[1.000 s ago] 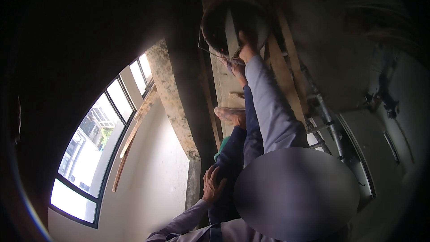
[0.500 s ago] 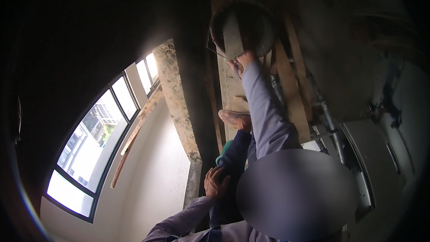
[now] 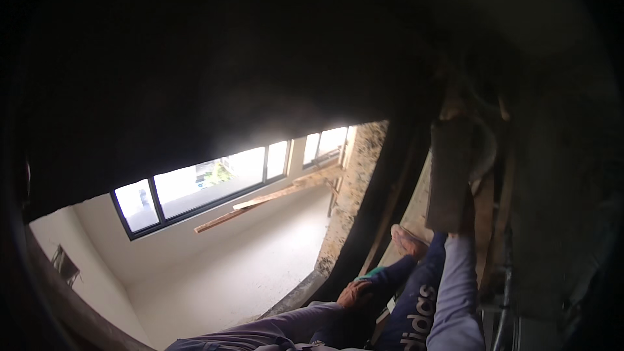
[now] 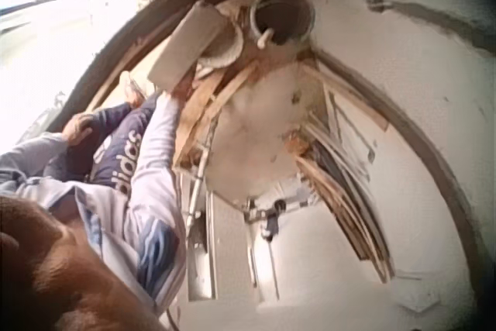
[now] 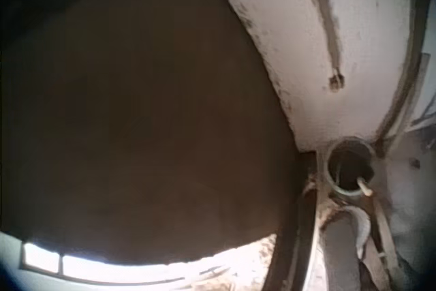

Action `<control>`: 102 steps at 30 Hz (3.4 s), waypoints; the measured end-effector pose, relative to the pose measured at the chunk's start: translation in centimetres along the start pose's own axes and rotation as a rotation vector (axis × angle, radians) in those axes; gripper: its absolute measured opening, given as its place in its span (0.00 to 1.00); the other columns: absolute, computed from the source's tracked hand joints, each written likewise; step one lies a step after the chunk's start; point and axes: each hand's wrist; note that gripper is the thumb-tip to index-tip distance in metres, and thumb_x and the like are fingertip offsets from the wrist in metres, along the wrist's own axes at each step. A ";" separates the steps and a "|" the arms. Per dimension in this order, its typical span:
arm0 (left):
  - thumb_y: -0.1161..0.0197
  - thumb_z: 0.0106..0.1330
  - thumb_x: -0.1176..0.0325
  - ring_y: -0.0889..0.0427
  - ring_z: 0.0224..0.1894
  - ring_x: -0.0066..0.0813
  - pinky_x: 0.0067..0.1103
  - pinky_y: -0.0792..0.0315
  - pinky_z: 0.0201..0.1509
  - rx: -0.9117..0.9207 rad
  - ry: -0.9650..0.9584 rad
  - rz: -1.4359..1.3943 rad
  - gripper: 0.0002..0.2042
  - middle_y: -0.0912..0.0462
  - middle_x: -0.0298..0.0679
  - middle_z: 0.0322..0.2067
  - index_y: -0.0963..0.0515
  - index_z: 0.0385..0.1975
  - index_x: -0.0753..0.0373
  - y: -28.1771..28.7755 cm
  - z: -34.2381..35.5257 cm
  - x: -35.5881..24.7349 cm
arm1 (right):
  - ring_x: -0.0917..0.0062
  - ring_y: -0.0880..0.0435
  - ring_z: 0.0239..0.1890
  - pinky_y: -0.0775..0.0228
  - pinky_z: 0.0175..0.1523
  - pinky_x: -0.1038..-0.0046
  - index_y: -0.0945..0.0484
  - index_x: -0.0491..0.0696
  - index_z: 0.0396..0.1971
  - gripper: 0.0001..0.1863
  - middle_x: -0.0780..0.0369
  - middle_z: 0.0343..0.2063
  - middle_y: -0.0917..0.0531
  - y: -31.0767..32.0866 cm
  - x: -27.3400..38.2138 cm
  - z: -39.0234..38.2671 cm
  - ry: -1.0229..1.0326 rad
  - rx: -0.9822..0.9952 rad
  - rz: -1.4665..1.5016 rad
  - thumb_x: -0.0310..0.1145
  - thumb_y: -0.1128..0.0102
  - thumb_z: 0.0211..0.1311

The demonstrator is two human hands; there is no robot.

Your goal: The person uses a wooden trowel to smooth wet concrete onto the side of a concrete beam, repeatedly dipping the tool into a bucket of mortar.

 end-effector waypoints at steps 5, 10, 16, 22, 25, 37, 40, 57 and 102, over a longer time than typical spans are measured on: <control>0.44 0.58 0.59 0.29 0.52 0.38 0.28 0.36 0.55 0.084 0.024 -0.283 0.21 0.25 0.44 0.46 0.30 0.50 0.61 4.8 -3.8 -1.6 | 0.71 0.26 0.48 0.34 0.50 0.75 0.32 0.45 0.50 0.21 0.56 0.48 0.27 -14.6 10.7 -2.9 0.221 0.190 -0.306 0.28 0.48 0.54; 0.46 0.60 0.62 0.26 0.48 0.26 0.21 0.33 0.50 0.099 0.233 -0.644 0.21 0.23 0.42 0.45 0.33 0.51 0.66 9.4 -9.2 -3.7 | 0.69 0.26 0.45 0.35 0.48 0.73 0.34 0.41 0.49 0.21 0.56 0.42 0.26 -24.3 14.6 -4.1 0.728 0.252 -0.822 0.38 0.48 0.59; 0.47 0.62 0.62 0.25 0.48 0.30 0.22 0.32 0.49 0.065 0.319 -0.497 0.19 0.25 0.43 0.47 0.32 0.50 0.65 9.7 -15.0 -4.1 | 0.62 0.25 0.43 0.33 0.47 0.69 0.34 0.41 0.48 0.19 0.51 0.41 0.26 -25.2 11.6 -1.0 1.004 0.021 -0.991 0.36 0.50 0.61; 0.47 0.63 0.62 0.25 0.47 0.32 0.23 0.31 0.49 0.184 0.463 -0.713 0.18 0.25 0.44 0.46 0.31 0.50 0.64 7.6 -17.0 -5.1 | 0.60 0.24 0.41 0.30 0.44 0.68 0.32 0.41 0.48 0.20 0.50 0.41 0.25 -25.4 10.7 0.7 0.970 -0.030 -1.066 0.32 0.44 0.56; 0.48 0.63 0.61 0.24 0.46 0.33 0.23 0.31 0.48 0.187 0.388 -0.662 0.18 0.24 0.47 0.45 0.31 0.49 0.66 8.2 -16.6 -6.1 | 0.62 0.22 0.40 0.29 0.43 0.69 0.29 0.43 0.46 0.18 0.53 0.40 0.24 -26.2 10.1 2.6 1.021 -0.017 -1.074 0.30 0.42 0.54; 0.48 0.63 0.59 0.23 0.42 0.30 0.22 0.30 0.44 0.116 0.414 -0.663 0.19 0.23 0.47 0.42 0.31 0.50 0.64 7.2 -16.4 -4.5 | 0.64 0.23 0.43 0.30 0.46 0.70 0.28 0.46 0.48 0.18 0.54 0.41 0.23 -25.3 8.2 2.8 0.972 -0.066 -0.999 0.23 0.49 0.55; 0.48 0.63 0.60 0.23 0.42 0.29 0.21 0.30 0.44 0.077 0.348 -0.621 0.19 0.23 0.46 0.43 0.31 0.50 0.64 7.0 -16.2 -3.5 | 0.63 0.22 0.40 0.28 0.43 0.69 0.27 0.48 0.46 0.17 0.54 0.40 0.23 -27.6 8.8 2.4 1.028 0.028 -1.047 0.23 0.47 0.54; 0.48 0.64 0.60 0.25 0.43 0.28 0.22 0.31 0.45 -0.083 0.471 -1.069 0.20 0.25 0.40 0.44 0.34 0.52 0.63 10.7 -18.5 -4.9 | 0.69 0.23 0.35 0.31 0.37 0.68 0.28 0.44 0.41 0.13 0.56 0.29 0.23 -32.8 9.8 3.3 0.642 -0.027 -0.650 0.33 0.48 0.57; 0.46 0.60 0.52 0.44 0.62 0.41 0.28 0.47 0.63 0.156 0.234 -0.595 0.34 0.43 0.51 0.59 0.50 0.61 0.63 7.7 -11.2 -7.3 | 0.62 0.23 0.40 0.31 0.45 0.67 0.29 0.45 0.44 0.16 0.54 0.38 0.23 -22.2 3.4 8.9 0.553 -0.187 -0.761 0.36 0.48 0.58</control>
Point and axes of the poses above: each hand's wrist, its own z-axis towards the middle knuckle, its own y-axis out of the back of the hand, x = y × z
